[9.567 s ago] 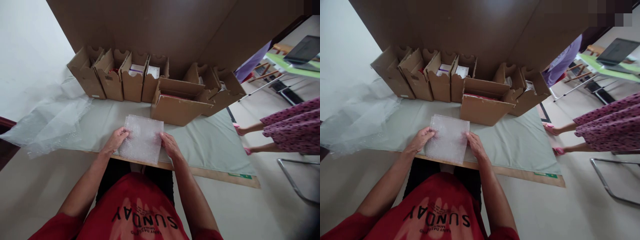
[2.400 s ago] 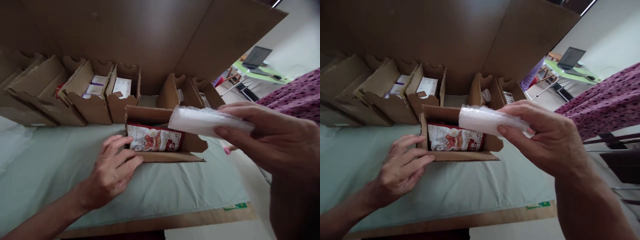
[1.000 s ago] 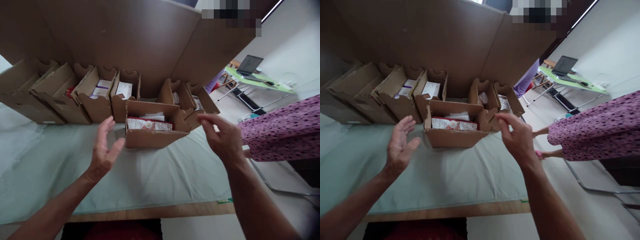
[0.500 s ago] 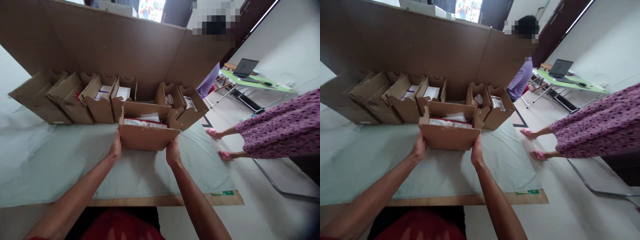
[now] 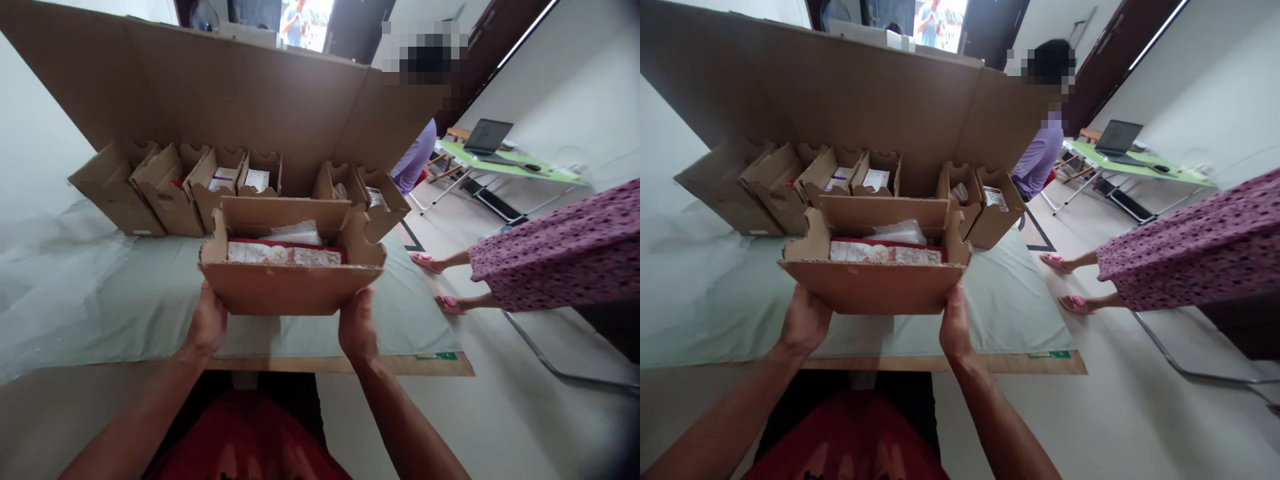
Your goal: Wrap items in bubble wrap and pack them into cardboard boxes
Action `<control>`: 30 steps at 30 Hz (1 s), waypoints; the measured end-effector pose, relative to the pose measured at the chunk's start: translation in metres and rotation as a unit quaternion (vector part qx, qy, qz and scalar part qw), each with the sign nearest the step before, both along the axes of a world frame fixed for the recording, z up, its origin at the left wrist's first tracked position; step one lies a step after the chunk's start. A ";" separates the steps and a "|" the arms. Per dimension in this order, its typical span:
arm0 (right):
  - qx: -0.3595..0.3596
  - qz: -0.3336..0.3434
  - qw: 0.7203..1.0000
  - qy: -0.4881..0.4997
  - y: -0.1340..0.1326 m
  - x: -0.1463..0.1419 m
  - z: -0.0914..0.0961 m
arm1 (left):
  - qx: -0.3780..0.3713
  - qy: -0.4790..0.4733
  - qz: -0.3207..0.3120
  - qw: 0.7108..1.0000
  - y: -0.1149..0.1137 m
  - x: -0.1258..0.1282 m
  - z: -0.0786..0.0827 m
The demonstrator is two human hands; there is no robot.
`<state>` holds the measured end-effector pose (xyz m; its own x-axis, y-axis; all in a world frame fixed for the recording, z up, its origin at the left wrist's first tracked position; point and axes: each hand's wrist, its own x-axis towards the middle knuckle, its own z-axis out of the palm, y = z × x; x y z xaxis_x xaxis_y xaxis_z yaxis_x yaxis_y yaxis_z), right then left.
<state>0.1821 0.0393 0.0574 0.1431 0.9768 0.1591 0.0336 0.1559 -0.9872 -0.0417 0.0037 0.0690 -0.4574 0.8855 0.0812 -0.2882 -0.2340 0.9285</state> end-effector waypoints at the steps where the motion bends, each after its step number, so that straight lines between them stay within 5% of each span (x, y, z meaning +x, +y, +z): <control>1: 0.004 0.010 1.000 -0.006 -0.002 0.000 0.002 | 0.004 0.003 0.011 1.000 -0.003 -0.001 0.001; 9: 0.031 0.055 0.998 -0.001 -0.001 -0.008 0.014 | 0.023 0.028 0.006 0.999 -0.019 -0.009 0.011; 24: 0.005 0.010 0.984 0.177 0.000 -0.006 -0.010 | 0.018 -0.071 -0.002 0.997 -0.022 -0.002 0.017; 30: -0.028 0.033 0.979 0.198 0.019 -0.011 -0.030 | -0.027 -0.063 0.014 0.998 -0.036 -0.001 -0.016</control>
